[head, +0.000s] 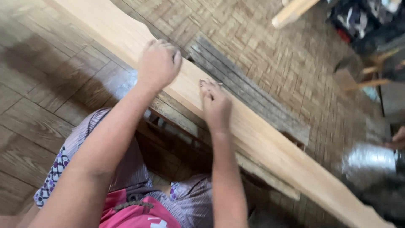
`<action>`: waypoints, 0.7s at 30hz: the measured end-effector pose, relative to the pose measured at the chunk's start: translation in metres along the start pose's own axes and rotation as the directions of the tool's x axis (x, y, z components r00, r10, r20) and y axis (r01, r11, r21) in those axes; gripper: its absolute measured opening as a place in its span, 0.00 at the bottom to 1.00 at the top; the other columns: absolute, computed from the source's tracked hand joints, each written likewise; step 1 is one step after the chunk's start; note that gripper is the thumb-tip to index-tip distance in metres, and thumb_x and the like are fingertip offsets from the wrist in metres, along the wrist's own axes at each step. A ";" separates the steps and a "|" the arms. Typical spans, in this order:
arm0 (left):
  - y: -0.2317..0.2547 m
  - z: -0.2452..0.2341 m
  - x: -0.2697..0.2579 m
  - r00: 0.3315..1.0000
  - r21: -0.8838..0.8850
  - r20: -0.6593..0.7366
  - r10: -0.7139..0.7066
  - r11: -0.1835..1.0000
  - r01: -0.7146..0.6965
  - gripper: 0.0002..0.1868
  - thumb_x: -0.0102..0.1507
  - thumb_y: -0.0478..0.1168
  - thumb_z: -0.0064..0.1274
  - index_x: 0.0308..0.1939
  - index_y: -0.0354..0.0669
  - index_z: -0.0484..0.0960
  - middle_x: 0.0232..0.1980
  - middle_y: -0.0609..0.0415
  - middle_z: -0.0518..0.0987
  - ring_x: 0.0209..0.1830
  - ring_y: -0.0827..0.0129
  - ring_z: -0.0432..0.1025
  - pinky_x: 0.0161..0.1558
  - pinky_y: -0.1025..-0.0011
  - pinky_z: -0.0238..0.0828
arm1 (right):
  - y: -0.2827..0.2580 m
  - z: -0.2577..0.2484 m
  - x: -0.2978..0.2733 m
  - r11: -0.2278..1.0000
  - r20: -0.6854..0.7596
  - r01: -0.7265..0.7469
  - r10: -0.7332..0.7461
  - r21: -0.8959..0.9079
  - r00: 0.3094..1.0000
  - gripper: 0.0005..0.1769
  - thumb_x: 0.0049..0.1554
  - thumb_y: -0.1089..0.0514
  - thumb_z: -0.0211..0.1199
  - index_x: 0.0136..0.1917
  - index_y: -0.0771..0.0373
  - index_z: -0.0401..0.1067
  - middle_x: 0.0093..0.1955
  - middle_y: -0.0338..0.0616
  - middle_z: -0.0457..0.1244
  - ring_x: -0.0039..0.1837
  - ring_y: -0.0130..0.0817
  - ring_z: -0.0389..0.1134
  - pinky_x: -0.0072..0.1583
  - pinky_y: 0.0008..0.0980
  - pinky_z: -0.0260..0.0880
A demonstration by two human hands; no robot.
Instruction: Sanding the surface and edges of a long wooden plank using sandpaper.
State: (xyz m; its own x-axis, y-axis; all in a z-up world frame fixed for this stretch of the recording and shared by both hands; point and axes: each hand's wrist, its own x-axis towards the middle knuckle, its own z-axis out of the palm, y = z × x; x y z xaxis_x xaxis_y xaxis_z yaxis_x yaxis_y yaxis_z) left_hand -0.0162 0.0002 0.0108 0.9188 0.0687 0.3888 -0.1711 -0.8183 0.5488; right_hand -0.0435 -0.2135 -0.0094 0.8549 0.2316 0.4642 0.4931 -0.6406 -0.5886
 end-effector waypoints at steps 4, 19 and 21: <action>0.001 0.001 0.003 0.999 0.021 0.028 -0.026 0.999 0.026 0.24 0.72 0.40 0.32 0.25 0.47 0.80 0.32 0.55 0.83 0.42 0.67 0.76 0.71 0.50 0.62 | 0.060 -0.089 -0.041 0.897 -0.039 -0.436 0.435 -0.076 0.900 0.18 0.58 0.51 0.58 0.58 0.52 0.81 0.64 0.37 0.70 0.72 0.34 0.67 0.73 0.34 0.61; -0.005 0.008 0.001 0.998 0.098 -0.042 0.038 0.995 -0.034 0.22 0.72 0.42 0.35 0.33 0.42 0.85 0.41 0.50 0.86 0.51 0.59 0.77 0.70 0.48 0.60 | 0.147 -0.214 -0.150 0.500 -0.566 -0.781 0.543 -0.375 0.620 0.21 0.68 0.50 0.50 0.63 0.60 0.79 0.57 0.53 0.71 0.58 0.50 0.70 0.59 0.49 0.68; -0.002 0.007 -0.002 1.000 0.080 0.014 0.018 0.997 -0.019 0.23 0.73 0.42 0.34 0.33 0.43 0.84 0.41 0.51 0.86 0.51 0.61 0.76 0.72 0.47 0.58 | 0.117 -0.168 -0.127 0.508 -0.551 -0.819 0.616 -0.267 0.563 0.23 0.67 0.45 0.53 0.66 0.60 0.77 0.60 0.55 0.69 0.62 0.51 0.69 0.64 0.50 0.65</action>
State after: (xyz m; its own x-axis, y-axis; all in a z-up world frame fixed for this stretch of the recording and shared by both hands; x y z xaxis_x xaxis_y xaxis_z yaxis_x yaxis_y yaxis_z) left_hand -0.0150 -0.0022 0.0034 0.9205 0.0461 0.3880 -0.1594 -0.8623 0.4806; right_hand -0.1213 -0.4411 -0.0257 0.6959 -0.6681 0.2635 -0.4922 -0.7108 -0.5024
